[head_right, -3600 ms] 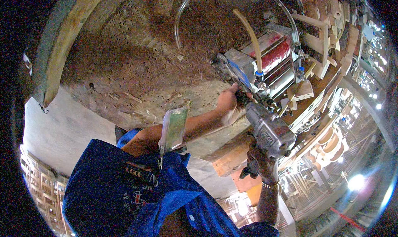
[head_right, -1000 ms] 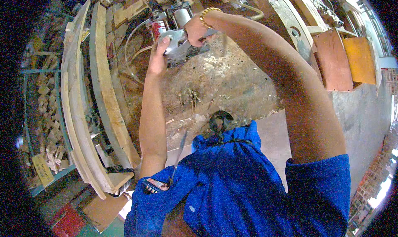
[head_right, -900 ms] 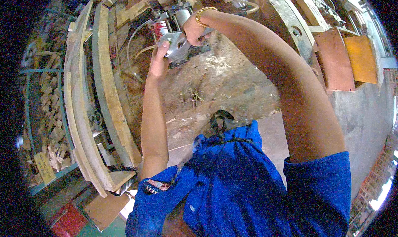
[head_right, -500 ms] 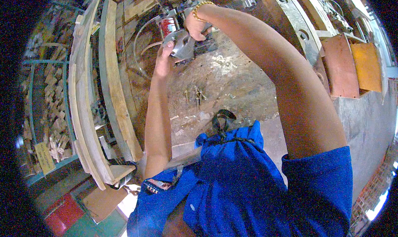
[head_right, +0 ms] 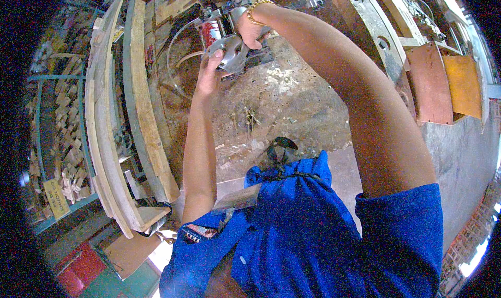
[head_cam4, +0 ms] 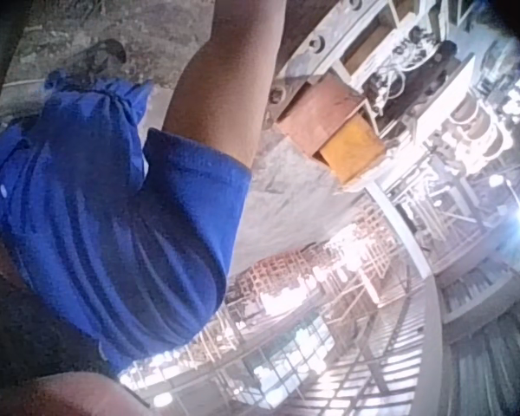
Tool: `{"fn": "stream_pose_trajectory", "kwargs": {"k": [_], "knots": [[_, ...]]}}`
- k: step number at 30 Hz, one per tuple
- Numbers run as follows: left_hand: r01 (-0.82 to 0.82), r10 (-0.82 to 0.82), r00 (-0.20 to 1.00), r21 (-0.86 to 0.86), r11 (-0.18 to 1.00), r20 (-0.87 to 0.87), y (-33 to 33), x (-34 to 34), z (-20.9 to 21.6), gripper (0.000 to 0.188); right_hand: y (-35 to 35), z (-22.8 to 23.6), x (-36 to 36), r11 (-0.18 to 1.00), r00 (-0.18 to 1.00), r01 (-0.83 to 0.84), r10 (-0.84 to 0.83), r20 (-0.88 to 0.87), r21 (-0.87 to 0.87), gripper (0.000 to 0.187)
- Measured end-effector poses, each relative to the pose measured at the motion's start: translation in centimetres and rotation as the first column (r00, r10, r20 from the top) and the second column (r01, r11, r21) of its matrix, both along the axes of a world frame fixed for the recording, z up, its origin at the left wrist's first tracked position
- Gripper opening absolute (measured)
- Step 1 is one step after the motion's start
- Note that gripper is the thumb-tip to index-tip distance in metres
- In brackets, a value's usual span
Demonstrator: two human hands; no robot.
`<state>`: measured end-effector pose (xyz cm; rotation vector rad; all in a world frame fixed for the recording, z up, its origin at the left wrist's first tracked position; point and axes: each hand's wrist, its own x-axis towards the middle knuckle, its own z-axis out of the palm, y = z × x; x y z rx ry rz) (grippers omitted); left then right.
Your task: The person empties a bag of brass fasteners onto a workbench and sorts them by hand. They then walk to a pneumatic nail gun and load the fasteners into its magazine.
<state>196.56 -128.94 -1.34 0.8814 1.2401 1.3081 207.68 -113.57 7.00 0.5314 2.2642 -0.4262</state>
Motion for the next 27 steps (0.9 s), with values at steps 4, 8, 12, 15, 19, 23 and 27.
{"fn": "stream_pose_trajectory", "kwargs": {"k": [4, 8, 12, 15, 19, 23, 27], "knots": [[-0.018, 0.017, 1.0, 0.014, 1.0, 0.02, -0.1, -0.3, -0.4, 0.073, -0.1, -0.1, -0.3, 1.0, 1.0, 0.019, -0.018, -0.016, 0.017, 0.024], [0.006, -0.006, 1.0, 0.016, 1.0, 0.008, 0.3, 0.2, -0.6, 0.076, 0.6, -1.1, 0.5, 0.996, 0.996, 0.086, -0.086, -0.014, -0.01, 0.03], [-0.02, 0.02, 1.0, -0.018, 1.0, 0.011, 0.1, -0.4, -1.2, 0.078, 0.3, -0.6, -0.1, 0.998, 0.998, 0.066, -0.066, 0.004, -0.009, 0.031], [-0.031, 0.031, 0.999, -0.026, 0.999, 0.016, 0.3, -0.4, -1.5, 0.078, 0.6, -0.9, 0.0, 0.994, 0.995, 0.104, -0.103, 0.009, -0.021, 0.032], [0.013, -0.013, 1.0, -0.028, 1.0, 0.001, 0.4, -0.6, -1.7, 0.079, 0.8, -1.3, -0.3, 0.996, 0.996, 0.072, -0.069, 0.055, -0.058, 0.035], [-0.001, 0.001, 1.0, -0.027, 1.0, -0.009, 0.2, -0.7, -1.8, 0.077, 0.8, -1.6, -0.4, 0.999, 0.999, 0.035, -0.034, 0.024, -0.04, 0.037], [-0.018, 0.016, 0.999, -0.048, 0.999, -0.04, 0.3, -0.1, -1.5, 0.077, 1.3, -2.2, 0.3, 0.988, 0.99, 0.14, -0.14, -0.001, -0.06, 0.038]]}}
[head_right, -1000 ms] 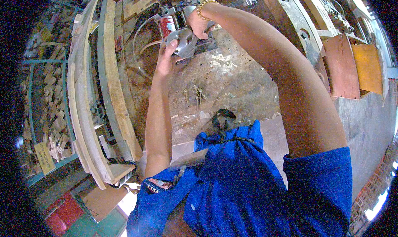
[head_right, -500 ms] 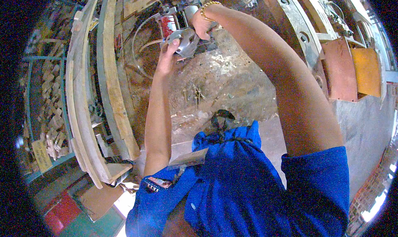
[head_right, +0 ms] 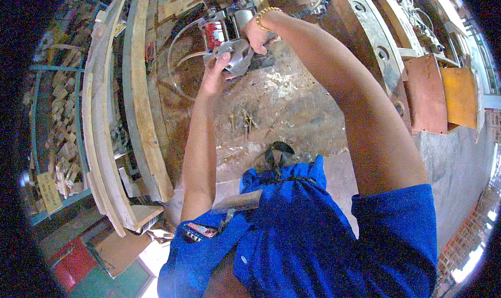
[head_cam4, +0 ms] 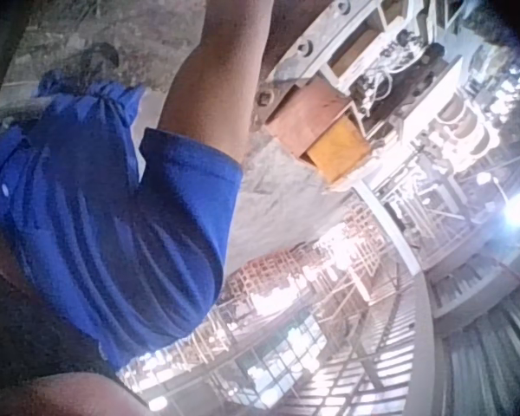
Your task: The person empties a bag of brass fasteners onto a workbench and sorts them by hand. They then walk to a pneumatic nail gun and load the fasteners into its magazine.
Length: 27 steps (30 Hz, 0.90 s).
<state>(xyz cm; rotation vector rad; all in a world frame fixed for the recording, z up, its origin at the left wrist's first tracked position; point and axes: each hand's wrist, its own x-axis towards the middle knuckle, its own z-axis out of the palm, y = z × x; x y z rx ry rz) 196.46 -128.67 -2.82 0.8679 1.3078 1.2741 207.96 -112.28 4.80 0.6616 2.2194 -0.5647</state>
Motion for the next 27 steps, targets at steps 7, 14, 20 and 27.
{"fn": "stream_pose_trajectory", "kwargs": {"k": [7, 14, 20, 27], "knots": [[-0.013, 0.01, 0.998, 0.033, 0.999, 0.069, 0.0, -0.2, -0.6, 0.077, -0.4, 0.2, -0.9, 0.997, 0.997, -0.072, 0.072, 0.035, -0.006, 0.037], [-0.002, 0.002, 0.999, 0.013, 1.0, 0.042, 0.1, 0.2, -0.6, 0.079, 0.1, -0.8, -0.4, 0.996, 0.996, -0.085, 0.085, 0.012, -0.018, 0.035], [-0.018, 0.017, 0.999, 0.015, 1.0, 0.04, 0.0, -0.4, -1.1, 0.08, -0.2, -0.5, -0.7, 0.996, 0.996, -0.087, 0.087, 0.004, -0.007, 0.03], [-0.028, 0.024, 0.994, 0.038, 0.999, 0.108, -0.1, -0.1, -1.6, 0.08, -0.4, -0.4, -1.1, 0.987, 0.988, -0.152, 0.151, 0.034, 0.045, 0.027]]}}
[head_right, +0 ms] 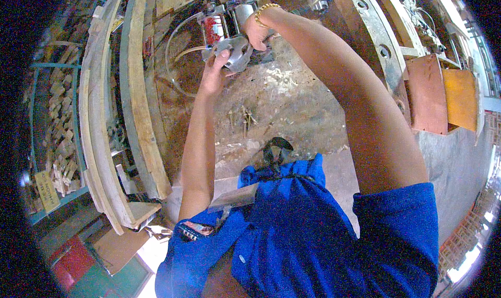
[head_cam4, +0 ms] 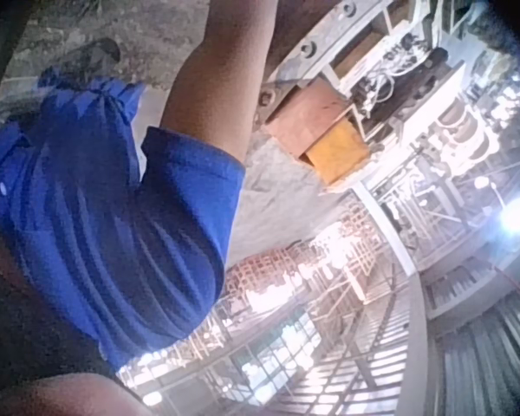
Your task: The person empties a bag of brass fasteners onto a workbench and sorts them by hand. They then walk to a pneumatic nail gun and load the fasteners into its magazine.
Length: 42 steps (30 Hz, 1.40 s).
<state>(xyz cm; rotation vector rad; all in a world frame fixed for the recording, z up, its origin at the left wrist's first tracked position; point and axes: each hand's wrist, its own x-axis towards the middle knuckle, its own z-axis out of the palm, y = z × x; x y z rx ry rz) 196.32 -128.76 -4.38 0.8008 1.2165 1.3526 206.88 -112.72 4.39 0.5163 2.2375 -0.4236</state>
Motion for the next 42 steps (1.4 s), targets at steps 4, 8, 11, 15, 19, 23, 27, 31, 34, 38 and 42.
{"fn": "stream_pose_trajectory", "kwargs": {"k": [4, 8, 11, 15, 19, 23, 27, 31, 34, 38, 42], "knots": [[0.008, -0.008, 1.0, 0.008, 1.0, 0.0, 0.2, -0.1, 0.2, 0.079, 0.2, 0.3, 0.0, 0.999, 0.999, 0.04, -0.039, 0.024, -0.036, 0.03], [-0.005, 0.005, 1.0, -0.025, 1.0, -0.027, 0.0, -0.7, 0.7, 0.077, -0.7, 1.3, -0.3, 0.998, 0.999, 0.032, -0.033, 0.015, 0.046, 0.036], [0.039, -0.04, 0.999, -0.013, 0.999, -0.025, 0.6, 0.1, 0.8, 0.075, 0.2, 0.2, 1.1, 0.998, 0.997, 0.068, -0.068, 0.025, -0.004, 0.039], [0.006, -0.006, 1.0, 0.008, 1.0, -0.025, 0.0, -0.5, 0.3, 0.076, -0.4, 0.3, -0.1, 0.999, 0.999, 0.02, -0.021, 0.04, 0.028, 0.036], [-0.032, 0.032, 0.999, 0.009, 0.999, 0.016, -0.1, 0.0, 0.2, 0.078, 0.2, -0.6, -0.2, 0.999, 0.998, 0.039, -0.038, 0.051, -0.017, 0.034], [0.009, -0.009, 1.0, -0.002, 1.0, -0.018, 0.2, -0.6, 0.1, 0.078, 0.7, -1.2, 0.2, 0.989, 0.99, 0.133, -0.129, 0.053, -0.067, 0.033], [0.022, -0.023, 0.998, -0.032, 0.999, -0.05, -0.2, -0.2, 0.5, 0.079, 0.6, -1.6, 0.4, 0.999, 0.998, 0.041, -0.041, 0.037, -0.013, 0.036], [-0.003, 0.003, 1.0, -0.017, 1.0, -0.001, -0.9, 0.4, 1.0, 0.076, 0.7, -1.9, 0.3, 1.0, 0.998, 0.022, -0.02, 0.065, -0.018, 0.04], [-0.072, 0.071, 0.996, -0.01, 0.997, -0.06, -1.8, 0.2, 0.4, 0.064, 0.7, -2.2, 0.8, 0.999, 1.0, 0.004, -0.003, 0.027, -0.043, 0.049], [-0.269, 0.254, 0.58, 0.113, 0.957, -0.774, -6.2, -1.1, -3.6, 0.029, -0.1, -4.2, 6.6, 0.979, 0.909, 0.061, -0.134, -0.394, -0.193, 0.057], [-0.242, -0.027, 0.522, -0.178, 0.954, -0.853, -12.4, 1.2, -5.7, 0.02, -3.5, -4.7, 10.4, 0.964, 0.815, 0.121, -0.233, -0.53, -0.236, 0.043]]}}
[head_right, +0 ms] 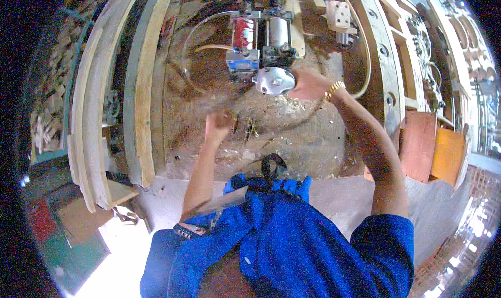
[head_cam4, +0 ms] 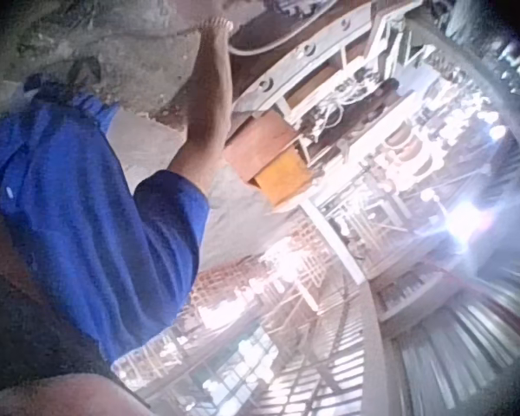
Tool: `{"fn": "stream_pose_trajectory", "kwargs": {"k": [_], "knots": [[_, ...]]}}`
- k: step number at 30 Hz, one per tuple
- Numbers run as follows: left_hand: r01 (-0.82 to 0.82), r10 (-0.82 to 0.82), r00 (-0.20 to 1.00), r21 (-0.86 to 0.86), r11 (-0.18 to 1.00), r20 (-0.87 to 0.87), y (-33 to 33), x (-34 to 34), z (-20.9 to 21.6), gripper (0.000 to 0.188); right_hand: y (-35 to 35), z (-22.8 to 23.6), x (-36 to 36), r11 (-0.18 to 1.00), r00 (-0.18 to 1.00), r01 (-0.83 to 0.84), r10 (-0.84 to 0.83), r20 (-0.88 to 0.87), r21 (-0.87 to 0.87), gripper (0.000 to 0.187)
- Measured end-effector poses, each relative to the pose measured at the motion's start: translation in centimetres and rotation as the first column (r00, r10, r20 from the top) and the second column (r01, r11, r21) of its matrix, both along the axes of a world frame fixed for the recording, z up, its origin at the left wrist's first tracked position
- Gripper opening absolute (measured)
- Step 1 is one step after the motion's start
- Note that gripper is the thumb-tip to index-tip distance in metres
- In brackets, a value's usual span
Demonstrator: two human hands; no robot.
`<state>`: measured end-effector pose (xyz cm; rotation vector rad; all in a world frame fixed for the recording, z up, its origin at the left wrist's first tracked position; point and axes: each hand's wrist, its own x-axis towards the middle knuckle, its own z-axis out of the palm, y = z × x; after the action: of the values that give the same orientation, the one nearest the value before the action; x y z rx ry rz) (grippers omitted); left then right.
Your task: The person empties a bag of brass fasteners onto a workbench and sorts them by hand. They then walk to a pneumatic nail gun and load the fasteners into its magazine.
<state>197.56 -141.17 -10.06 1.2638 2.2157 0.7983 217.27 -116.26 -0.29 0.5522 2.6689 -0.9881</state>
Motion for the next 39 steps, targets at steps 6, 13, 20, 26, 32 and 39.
{"fn": "stream_pose_trajectory", "kwargs": {"k": [6, 13, 20, 26, 32, 39], "knots": [[-0.02, 0.075, 0.972, 0.241, 0.97, -0.222, -2.9, 1.2, -6.8, 0.032, -3.7, -0.4, -0.6, 0.944, 0.977, 0.198, -0.213, -0.029, -0.265, 0.031], [-0.311, 0.156, 0.86, 0.256, 0.915, 0.486, -2.9, -0.1, -5.0, 0.022, -9.6, -2.4, -1.0, 0.594, 0.76, 0.567, -0.644, 0.085, -0.571, 0.029], [-0.725, 0.278, -0.141, -0.29, 0.625, 0.95, -2.2, 0.1, 0.0, 0.009, -12.2, -6.6, 1.8, 0.531, 0.663, 0.539, -0.746, -0.061, -0.654, 0.028], [-0.721, 0.065, -0.267, -0.244, 0.648, 0.961, -3.4, 2.8, -3.4, 0.008, -9.4, -5.5, 1.8, 0.296, 0.716, 0.533, -0.657, 0.236, -0.793, 0.032], [-0.75, -0.156, -0.372, -0.197, 0.632, 0.915, -3.2, 3.8, -2.6, 0.012, -9.0, -3.9, 5.4, 0.075, 0.746, 0.374, -0.616, 0.252, -0.924, 0.061], [-0.766, -0.202, -0.314, -0.122, 0.632, 0.928, 0.5, 3.3, -1.3, 0.006, -10.5, 0.8, 6.4, 0.179, 0.727, 0.362, -0.668, 0.157, -0.915, 0.063]]}}
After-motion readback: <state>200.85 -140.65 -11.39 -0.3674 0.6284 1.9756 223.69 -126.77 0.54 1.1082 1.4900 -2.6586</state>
